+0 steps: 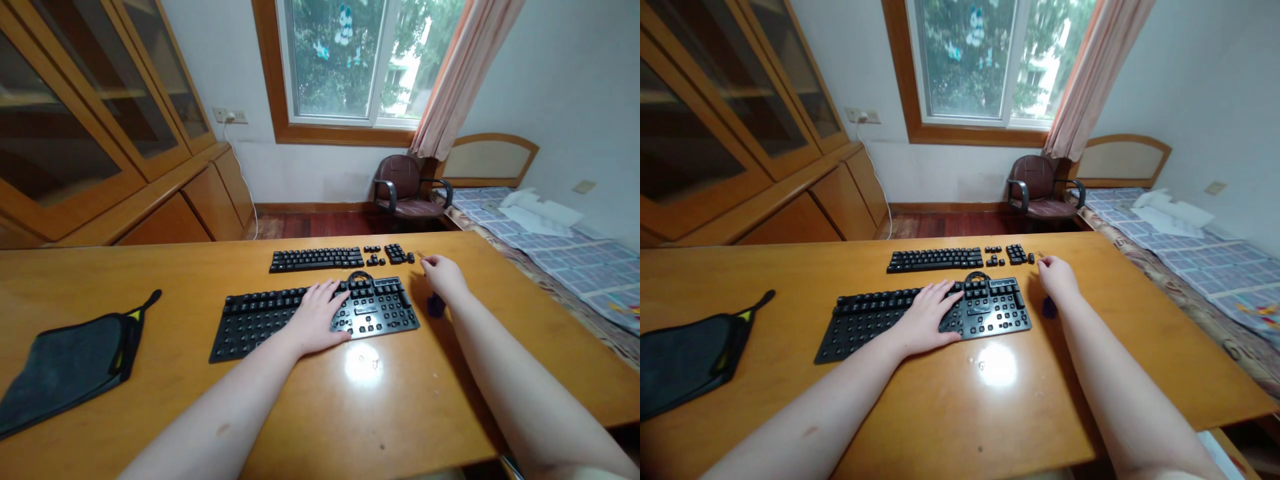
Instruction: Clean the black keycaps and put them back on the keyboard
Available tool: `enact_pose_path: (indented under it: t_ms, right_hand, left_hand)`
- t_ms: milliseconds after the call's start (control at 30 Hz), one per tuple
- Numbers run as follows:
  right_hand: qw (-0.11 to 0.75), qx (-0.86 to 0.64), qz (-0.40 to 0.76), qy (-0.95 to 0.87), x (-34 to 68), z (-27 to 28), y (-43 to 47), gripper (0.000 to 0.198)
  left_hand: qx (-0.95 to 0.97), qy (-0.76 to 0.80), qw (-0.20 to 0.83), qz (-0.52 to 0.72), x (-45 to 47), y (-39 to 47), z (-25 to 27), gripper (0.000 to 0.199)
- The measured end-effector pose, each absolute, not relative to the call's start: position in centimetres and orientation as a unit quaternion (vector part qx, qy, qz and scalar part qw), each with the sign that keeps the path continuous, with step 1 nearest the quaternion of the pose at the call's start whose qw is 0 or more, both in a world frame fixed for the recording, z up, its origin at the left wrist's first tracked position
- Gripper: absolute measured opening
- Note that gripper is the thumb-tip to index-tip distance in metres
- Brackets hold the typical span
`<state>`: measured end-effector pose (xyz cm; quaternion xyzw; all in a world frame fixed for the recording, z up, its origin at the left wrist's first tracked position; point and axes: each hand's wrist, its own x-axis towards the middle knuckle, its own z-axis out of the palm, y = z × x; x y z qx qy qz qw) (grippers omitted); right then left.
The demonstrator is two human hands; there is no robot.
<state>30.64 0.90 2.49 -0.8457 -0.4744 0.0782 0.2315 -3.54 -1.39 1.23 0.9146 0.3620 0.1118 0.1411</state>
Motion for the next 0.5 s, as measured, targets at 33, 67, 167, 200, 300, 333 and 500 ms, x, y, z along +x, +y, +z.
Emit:
enact_pose_path:
  t_ms: [33, 67, 167, 200, 300, 333, 500]
  right_hand:
    - [0.205, -0.848, 0.079, -0.482, 31.2, 2.8, 2.1, 0.026]
    - [0.200, -0.848, 0.080, -0.485, 31.8, 3.2, 3.4, 0.025]
    - [0.212, -0.839, 0.061, -0.496, 33.0, 4.1, 6.7, 0.027]
    - [0.212, -0.837, 0.053, -0.501, 33.2, 4.1, 7.6, 0.028]
    - [0.179, -0.841, 0.038, -0.509, 32.8, 3.5, 9.6, 0.031]
    - [0.169, -0.843, 0.037, -0.509, 32.5, 3.2, 10.0, 0.032]
    - [0.127, -0.839, 0.061, -0.525, 31.4, 1.5, 11.1, 0.032]
  left_hand:
    - [0.914, 0.363, 0.143, 0.112, -3.5, -1.4, 1.2, 0.084]
    - [0.914, 0.363, 0.144, 0.112, -3.5, -1.4, 1.3, 0.084]
    - [0.914, 0.363, 0.141, 0.114, -3.5, -1.4, 1.2, 0.084]
    - [0.914, 0.362, 0.140, 0.115, -3.5, -1.4, 1.2, 0.084]
    - [0.914, 0.363, 0.139, 0.119, -3.5, -1.4, 1.1, 0.084]
    - [0.914, 0.363, 0.138, 0.120, -3.6, -1.4, 1.0, 0.084]
    - [0.914, 0.364, 0.135, 0.122, -3.6, -1.4, 0.8, 0.085]
